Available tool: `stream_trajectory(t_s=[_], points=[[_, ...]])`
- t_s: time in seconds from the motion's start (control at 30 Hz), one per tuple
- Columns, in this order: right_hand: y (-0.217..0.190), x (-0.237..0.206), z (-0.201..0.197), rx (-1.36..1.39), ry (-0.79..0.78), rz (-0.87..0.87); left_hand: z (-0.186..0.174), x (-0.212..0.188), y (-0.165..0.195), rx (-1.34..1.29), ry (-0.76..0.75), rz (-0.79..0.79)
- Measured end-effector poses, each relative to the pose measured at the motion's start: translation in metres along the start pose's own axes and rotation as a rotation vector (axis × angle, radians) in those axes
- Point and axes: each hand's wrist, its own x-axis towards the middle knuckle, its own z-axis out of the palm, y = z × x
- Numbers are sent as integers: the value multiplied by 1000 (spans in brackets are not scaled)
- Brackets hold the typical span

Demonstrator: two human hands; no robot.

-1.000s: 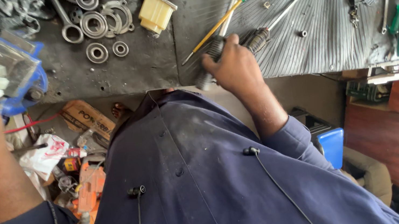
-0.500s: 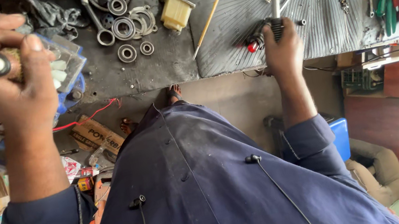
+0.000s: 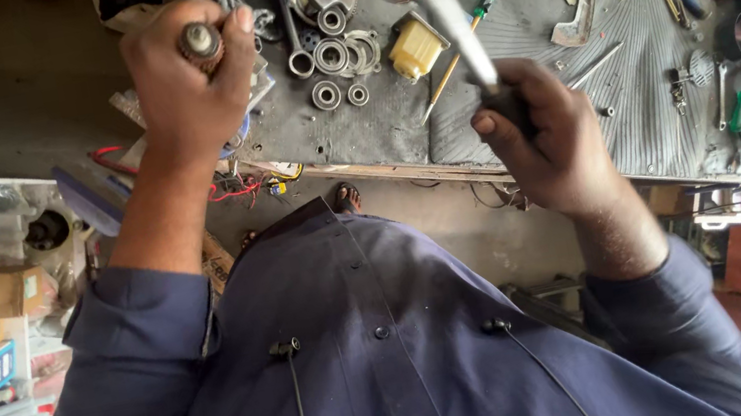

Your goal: The person uses two screwdrivers to pry and remove a small metal ring from a red plastic housing. They then clean the ring with a cloth, apply grease with a small brush, and wipe it again. Finally, they place the ring onto a metal gear and use a hammer to tap it into place.

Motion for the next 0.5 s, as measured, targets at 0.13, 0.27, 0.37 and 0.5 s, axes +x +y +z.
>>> stream_trajectory(t_s=[0.13,0.27,0.37,0.5], points=[[-48,36,-12,-163,-203,-175,0,7,8,-58,-7,-4],[-71,71,-16,-197,-423,-176,-3,12,15,-23,8,31],[-82,79,-32,-299,-420,-242,-4,15,17,16,27,48],[-92,74,-42,208,-158,15,-4,20,20,56,57,8]])
